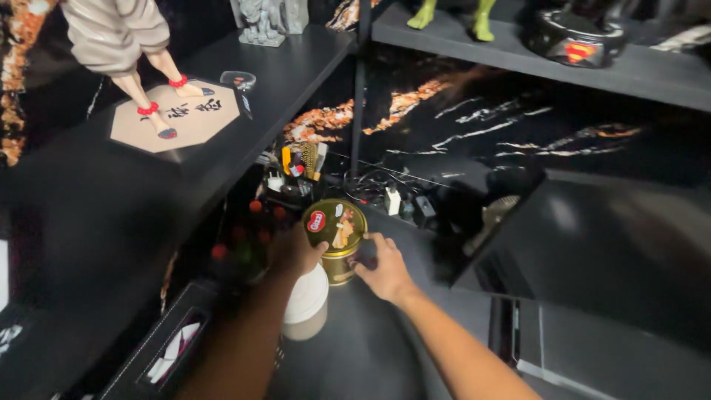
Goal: The person clears and organizes a cluttered desk by moving a tin can, a plastic container, and a remote control holder, then wipes a phone stand with a cloth and places it back on the desk. The desk is in a room with shelves of figurines and a gaming chair.
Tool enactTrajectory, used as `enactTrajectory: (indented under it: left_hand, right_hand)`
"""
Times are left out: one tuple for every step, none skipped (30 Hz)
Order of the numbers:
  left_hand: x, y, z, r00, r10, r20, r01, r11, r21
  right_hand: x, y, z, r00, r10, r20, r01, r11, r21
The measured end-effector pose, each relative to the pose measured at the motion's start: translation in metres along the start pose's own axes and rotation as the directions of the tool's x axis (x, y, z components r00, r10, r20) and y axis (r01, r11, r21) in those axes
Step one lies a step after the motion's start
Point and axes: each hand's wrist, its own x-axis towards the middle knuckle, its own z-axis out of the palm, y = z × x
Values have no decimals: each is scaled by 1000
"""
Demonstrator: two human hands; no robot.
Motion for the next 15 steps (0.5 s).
enactTrajectory:
  left_hand:
    - [4, -2, 4, 1000, -9, -2, 9, 1000, 3]
    - [8, -4, 8, 1000, -16, 11, 16, 999, -27]
    - [11, -5, 13, 999, -22, 24, 23, 998, -58]
    - [9, -3, 9, 999, -29, 25, 30, 998, -57]
    - [7, -1, 4, 996, -32, 88, 38, 997, -63]
    - [7, 2, -1, 988, -31, 150, 42, 997, -68]
    - [7, 1, -2, 988, -36, 149, 46, 997, -66]
    - [8, 0, -2, 984, -51, 169, 63, 996, -65]
    - [8, -1, -3, 980, -67, 189, 80, 995, -63]
    - [16, -2, 4, 979, -66, 193, 79, 995, -61]
    - [23, -3, 11, 987, -7, 162, 26, 993, -118]
    - [29, -4, 18, 991, 50, 125, -28, 984, -174]
    - [32, 0, 17, 991, 50, 127, -27, 984, -174]
    - [32, 4, 16, 991, 51, 122, -31, 986, -164]
    - [31, 8, 16, 992, 53, 116, -34, 988, -153]
  right_hand:
    - [4, -3, 4, 1000, -5, 8, 5, 1000, 3]
    - [7, -5, 7, 999, 15, 34, -15, 1000, -9]
    - [10, -7, 10, 998, 36, 60, -34, 999, -21]
    - [11, -10, 11, 997, 34, 67, -33, 999, -20]
    - [13, -14, 12, 995, 70, 72, -68, 997, -28]
    - [15, -18, 12, 992, 105, 75, -103, 994, -34]
    - [20, -16, 15, 992, 103, 78, -100, 994, -33]
    - [23, -13, 19, 988, 127, 89, -127, 992, -5]
    - [26, -11, 22, 983, 150, 101, -153, 988, 22]
    - [25, -15, 20, 983, 154, 101, -157, 987, 24]
    - [24, -19, 17, 982, 162, 102, -167, 985, 46]
    - [23, -23, 14, 980, 168, 102, -175, 982, 66]
    - [29, -22, 12, 980, 170, 103, -177, 982, 65]
    - [33, -20, 11, 985, 152, 81, -157, 985, 67]
    - [36, -18, 9, 989, 133, 59, -137, 988, 68]
